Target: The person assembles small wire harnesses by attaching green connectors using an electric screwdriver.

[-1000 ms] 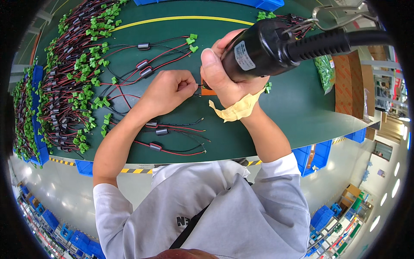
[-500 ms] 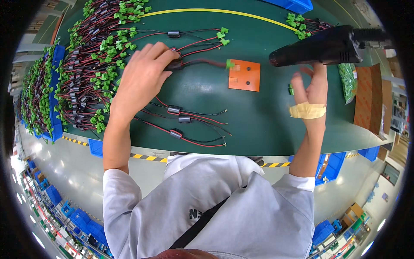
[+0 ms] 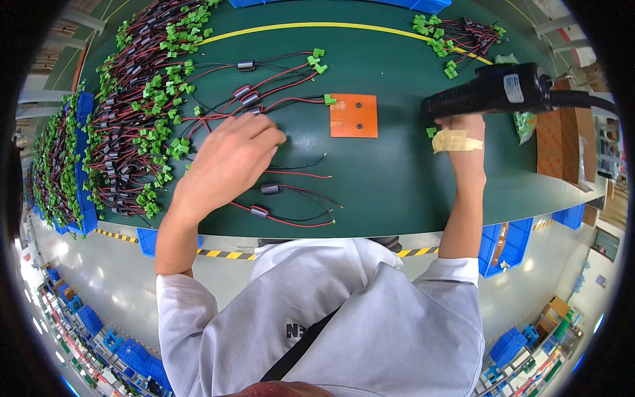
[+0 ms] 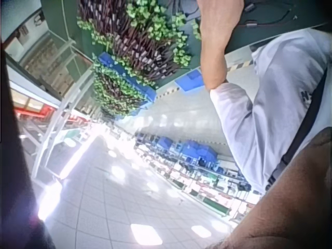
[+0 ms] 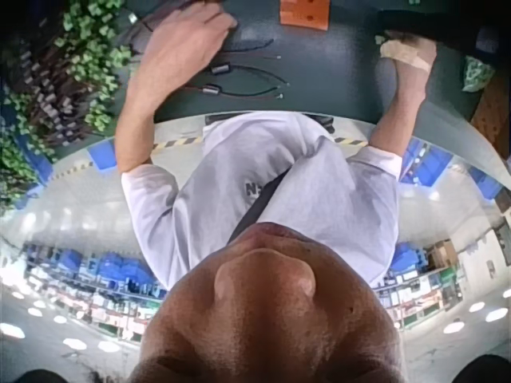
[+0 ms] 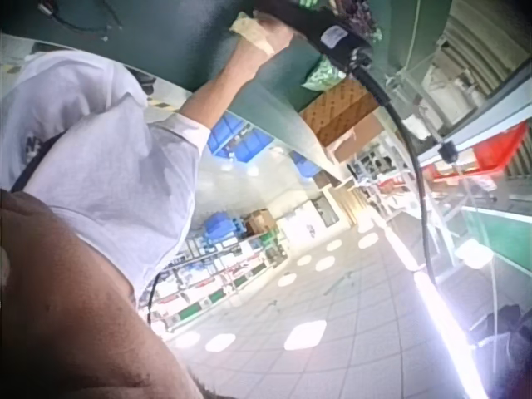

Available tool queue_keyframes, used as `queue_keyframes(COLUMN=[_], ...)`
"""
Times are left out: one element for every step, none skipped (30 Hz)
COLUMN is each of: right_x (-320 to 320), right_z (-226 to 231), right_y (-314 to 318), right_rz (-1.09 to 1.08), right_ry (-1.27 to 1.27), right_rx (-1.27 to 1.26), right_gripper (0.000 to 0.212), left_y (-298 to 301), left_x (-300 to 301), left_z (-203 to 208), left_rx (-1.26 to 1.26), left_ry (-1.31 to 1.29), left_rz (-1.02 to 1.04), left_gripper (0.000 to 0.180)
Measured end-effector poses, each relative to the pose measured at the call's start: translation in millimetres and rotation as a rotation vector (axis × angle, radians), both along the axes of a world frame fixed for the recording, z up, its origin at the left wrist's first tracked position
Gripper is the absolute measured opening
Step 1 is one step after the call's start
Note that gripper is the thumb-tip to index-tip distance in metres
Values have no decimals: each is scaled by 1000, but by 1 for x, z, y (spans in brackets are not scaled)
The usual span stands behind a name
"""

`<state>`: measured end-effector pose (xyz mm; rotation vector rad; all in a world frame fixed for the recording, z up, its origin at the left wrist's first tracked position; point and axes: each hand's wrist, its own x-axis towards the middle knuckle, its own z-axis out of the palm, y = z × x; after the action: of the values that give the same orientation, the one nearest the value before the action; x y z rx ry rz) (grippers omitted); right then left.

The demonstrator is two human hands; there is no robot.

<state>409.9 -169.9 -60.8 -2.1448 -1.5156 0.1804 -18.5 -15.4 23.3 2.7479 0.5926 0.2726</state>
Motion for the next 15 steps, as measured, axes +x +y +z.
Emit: queue_keyframes(right_x=[-6, -25, -34, -30, -38, -46, -55, -58, -63, -69, -74, -77, -83, -93, -103], right_z=[5, 20, 28, 30, 37, 44, 50, 48, 47, 47, 46, 44, 45, 44, 43], right_y=[12, 32, 44, 49, 54, 61, 65, 69, 71, 74, 76, 77, 78, 80, 82], right_rz=[2, -99, -204, -108, -111, -90, -73, -22, -27, 57, 142, 202, 200, 237, 274], right_ry=[3, 322, 637, 638, 637, 781, 923, 993, 995, 1079, 1161, 1214, 1213, 1257, 1300], right_rx=[2, 113, 225, 327, 330, 369, 407, 429, 434, 440, 447, 415, 417, 378, 338], right_gripper=[16, 17, 19, 18, 18, 19, 19, 18, 18, 17, 16, 17, 17, 17, 17], left_y=[-2, -2, 0, 5, 11, 14, 14, 12, 9, 2, -6, -14, -21, -24, -24], left_x=[6, 10, 13, 17, 18, 18, 18, 17, 16, 18, 20, 24, 26, 27, 28], left_z=[-7, -15, -21, -24, -26, -28, -26, -20, -15, -8, -7, -6, -4, -5, -5], left_rx=[2, 55, 109, 113, 227, 340, 340, 144, -53, -173, -173, -136, -97, -42, -39], left_ry=[3, -50, -107, -112, -89, -66, -69, -43, -16, -7, -4, 40, 81, 111, 115], left_rz=[2, 14, 20, 13, 40, 68, 59, 2, -55, -129, -131, -162, -192, -190, -190], left_gripper=[19, 19, 18, 18, 19, 20, 20, 24, 28, 31, 31, 29, 27, 24, 24])
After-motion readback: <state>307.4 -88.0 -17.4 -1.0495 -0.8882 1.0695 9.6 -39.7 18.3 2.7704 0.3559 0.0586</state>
